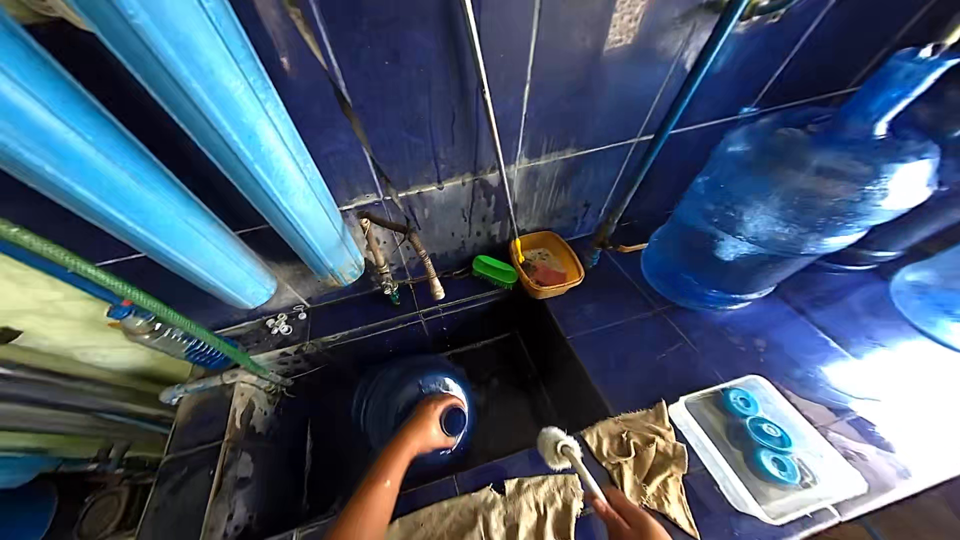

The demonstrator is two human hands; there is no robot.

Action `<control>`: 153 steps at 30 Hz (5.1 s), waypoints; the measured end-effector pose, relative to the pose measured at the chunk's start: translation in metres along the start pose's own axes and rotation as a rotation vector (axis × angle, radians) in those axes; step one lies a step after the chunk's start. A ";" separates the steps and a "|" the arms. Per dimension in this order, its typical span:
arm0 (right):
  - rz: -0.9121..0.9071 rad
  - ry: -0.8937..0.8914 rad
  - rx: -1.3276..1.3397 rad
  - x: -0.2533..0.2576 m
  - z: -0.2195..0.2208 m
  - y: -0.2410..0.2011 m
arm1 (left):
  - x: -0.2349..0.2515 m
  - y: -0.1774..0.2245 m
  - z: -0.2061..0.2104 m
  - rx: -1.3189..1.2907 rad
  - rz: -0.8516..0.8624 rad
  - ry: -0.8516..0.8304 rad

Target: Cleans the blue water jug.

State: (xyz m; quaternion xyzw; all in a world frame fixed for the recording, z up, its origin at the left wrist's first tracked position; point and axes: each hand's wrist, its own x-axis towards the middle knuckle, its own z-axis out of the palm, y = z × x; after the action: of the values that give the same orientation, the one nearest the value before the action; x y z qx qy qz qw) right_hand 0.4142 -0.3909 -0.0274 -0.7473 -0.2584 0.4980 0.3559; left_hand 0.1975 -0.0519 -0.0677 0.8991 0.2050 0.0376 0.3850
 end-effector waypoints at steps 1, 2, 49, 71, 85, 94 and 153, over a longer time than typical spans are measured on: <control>-0.040 0.015 -0.031 0.006 -0.003 -0.006 | -0.002 0.000 -0.022 -0.046 -0.016 -0.048; -0.078 0.032 -0.028 0.016 -0.003 -0.015 | -0.006 -0.003 -0.043 -0.081 -0.047 -0.102; -0.430 -0.152 0.095 0.079 0.078 -0.279 | 0.034 0.019 -0.156 -0.880 -0.626 0.601; -1.457 -0.328 0.422 -0.054 0.266 -0.526 | -0.204 0.156 -0.232 -0.239 0.301 1.005; -0.126 -0.008 0.586 0.260 0.189 -0.269 | -0.146 -0.156 -0.123 -0.174 -0.823 0.778; -0.695 -0.464 0.003 0.246 0.169 -0.178 | -0.131 -0.252 -0.096 -0.140 -1.096 0.754; -0.162 0.413 0.946 0.336 -0.277 -0.162 | 0.095 0.051 -0.007 0.339 -0.404 0.315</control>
State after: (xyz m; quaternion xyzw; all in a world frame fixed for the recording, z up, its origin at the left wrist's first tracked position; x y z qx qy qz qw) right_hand 0.7901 -0.1190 -0.0183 -0.5650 0.0134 0.3732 0.7357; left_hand 0.2997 -0.0411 -0.0353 0.8746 0.4402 0.0647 0.1924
